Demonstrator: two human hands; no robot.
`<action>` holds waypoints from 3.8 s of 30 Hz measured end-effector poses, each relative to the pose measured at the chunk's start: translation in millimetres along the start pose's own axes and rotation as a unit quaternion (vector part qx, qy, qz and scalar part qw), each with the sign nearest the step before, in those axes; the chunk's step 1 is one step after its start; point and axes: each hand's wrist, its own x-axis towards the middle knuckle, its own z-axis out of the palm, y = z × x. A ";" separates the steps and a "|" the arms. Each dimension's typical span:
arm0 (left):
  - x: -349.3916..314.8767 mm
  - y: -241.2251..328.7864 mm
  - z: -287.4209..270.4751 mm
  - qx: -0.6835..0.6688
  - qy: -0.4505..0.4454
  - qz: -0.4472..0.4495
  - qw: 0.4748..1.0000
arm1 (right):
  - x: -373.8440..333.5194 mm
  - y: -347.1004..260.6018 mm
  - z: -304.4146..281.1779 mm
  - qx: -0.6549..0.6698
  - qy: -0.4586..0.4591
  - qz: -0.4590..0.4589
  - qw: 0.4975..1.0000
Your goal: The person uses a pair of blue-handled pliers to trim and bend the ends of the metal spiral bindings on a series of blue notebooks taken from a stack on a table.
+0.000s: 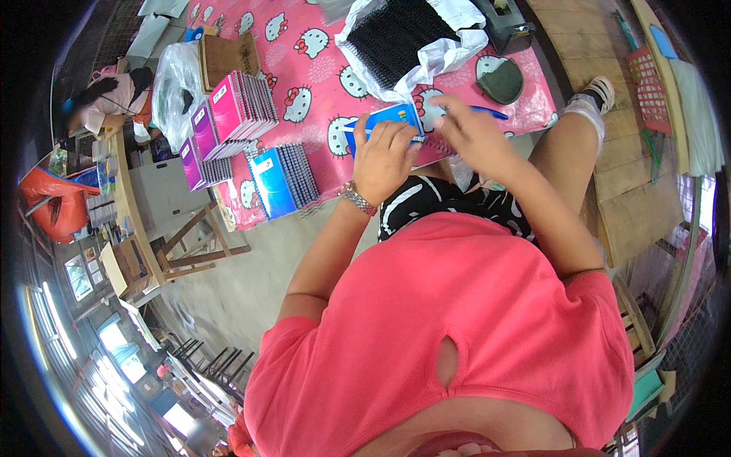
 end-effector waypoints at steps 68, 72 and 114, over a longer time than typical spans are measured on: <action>-4.8 -52.5 -20.5 -0.172 0.030 -0.118 0.978 | 67.5 16.8 9.6 0.241 -0.254 -0.063 0.935; -6.3 -55.6 -19.7 -0.200 0.025 -0.155 0.967 | 66.1 16.4 11.1 0.357 -0.261 0.006 0.897; -46.0 -30.2 2.2 -0.189 0.183 -0.330 0.907 | 7.4 -30.2 66.2 0.235 -0.274 0.189 0.913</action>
